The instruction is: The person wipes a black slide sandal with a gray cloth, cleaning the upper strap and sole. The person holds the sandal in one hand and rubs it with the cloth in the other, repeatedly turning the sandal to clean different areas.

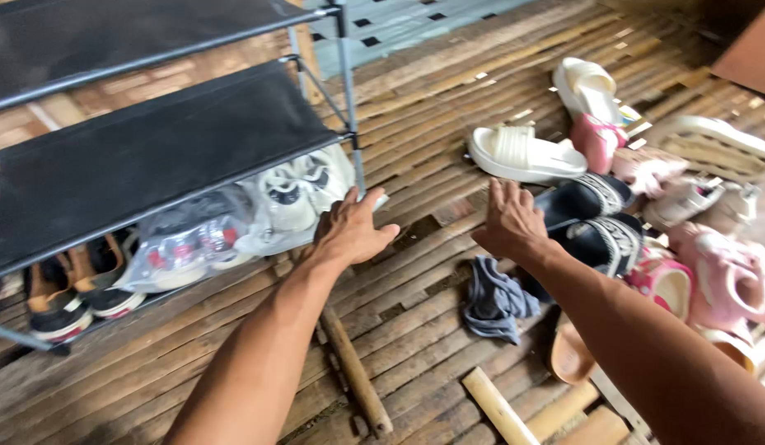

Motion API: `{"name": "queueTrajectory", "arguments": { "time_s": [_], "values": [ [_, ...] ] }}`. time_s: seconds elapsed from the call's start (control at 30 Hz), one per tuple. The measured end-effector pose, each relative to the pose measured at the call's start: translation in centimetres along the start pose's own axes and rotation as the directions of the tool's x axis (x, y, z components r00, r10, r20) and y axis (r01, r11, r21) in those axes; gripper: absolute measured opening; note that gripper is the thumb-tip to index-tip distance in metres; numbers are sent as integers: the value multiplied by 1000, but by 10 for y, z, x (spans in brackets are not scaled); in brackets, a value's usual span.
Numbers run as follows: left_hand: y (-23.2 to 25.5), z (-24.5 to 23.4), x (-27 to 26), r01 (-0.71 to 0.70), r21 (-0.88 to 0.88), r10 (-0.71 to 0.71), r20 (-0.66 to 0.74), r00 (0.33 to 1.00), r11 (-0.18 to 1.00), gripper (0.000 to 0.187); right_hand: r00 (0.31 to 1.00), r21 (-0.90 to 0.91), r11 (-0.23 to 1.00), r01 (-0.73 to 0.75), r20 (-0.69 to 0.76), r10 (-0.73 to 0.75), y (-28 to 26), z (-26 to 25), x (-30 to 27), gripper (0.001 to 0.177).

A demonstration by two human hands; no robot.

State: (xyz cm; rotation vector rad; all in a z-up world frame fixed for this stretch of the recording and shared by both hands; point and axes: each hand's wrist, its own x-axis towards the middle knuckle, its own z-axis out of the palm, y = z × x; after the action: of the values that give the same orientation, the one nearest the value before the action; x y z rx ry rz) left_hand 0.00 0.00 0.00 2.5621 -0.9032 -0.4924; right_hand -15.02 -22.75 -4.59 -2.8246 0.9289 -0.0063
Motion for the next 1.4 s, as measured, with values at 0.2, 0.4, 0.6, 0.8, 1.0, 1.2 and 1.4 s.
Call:
{"name": "queueTrajectory", "arguments": {
  "time_s": [0.2,0.4,0.6,0.8,1.0,1.2,1.4],
  "values": [
    [24,2,0,72,-41,-67,118,991,997,85,1000,1,1000,-2,27,2,9,-12,-3,110],
    [45,3,4,58,26,-61,126,990,998,81,999,-49,998,-33,11,33,31,-17,-2,101],
    [42,17,23,-160,44,162,-32,986,986,73,994,-28,995,-101,-44,100,66,-45,-3,77],
    [60,2,21,-131,59,130,21,991,990,62,975,-45,977,-208,-91,203,130,-57,-1,74],
    [86,-4,47,-102,125,95,65,993,987,53,953,-24,956,-294,-78,291,201,-43,-6,61],
    [115,23,59,-151,44,143,149,978,988,32,984,15,987,-158,-86,159,252,-4,-2,44],
    [146,49,73,-198,-25,200,165,966,980,27,954,52,958,-281,127,273,189,-33,-22,54]
  ]
}}
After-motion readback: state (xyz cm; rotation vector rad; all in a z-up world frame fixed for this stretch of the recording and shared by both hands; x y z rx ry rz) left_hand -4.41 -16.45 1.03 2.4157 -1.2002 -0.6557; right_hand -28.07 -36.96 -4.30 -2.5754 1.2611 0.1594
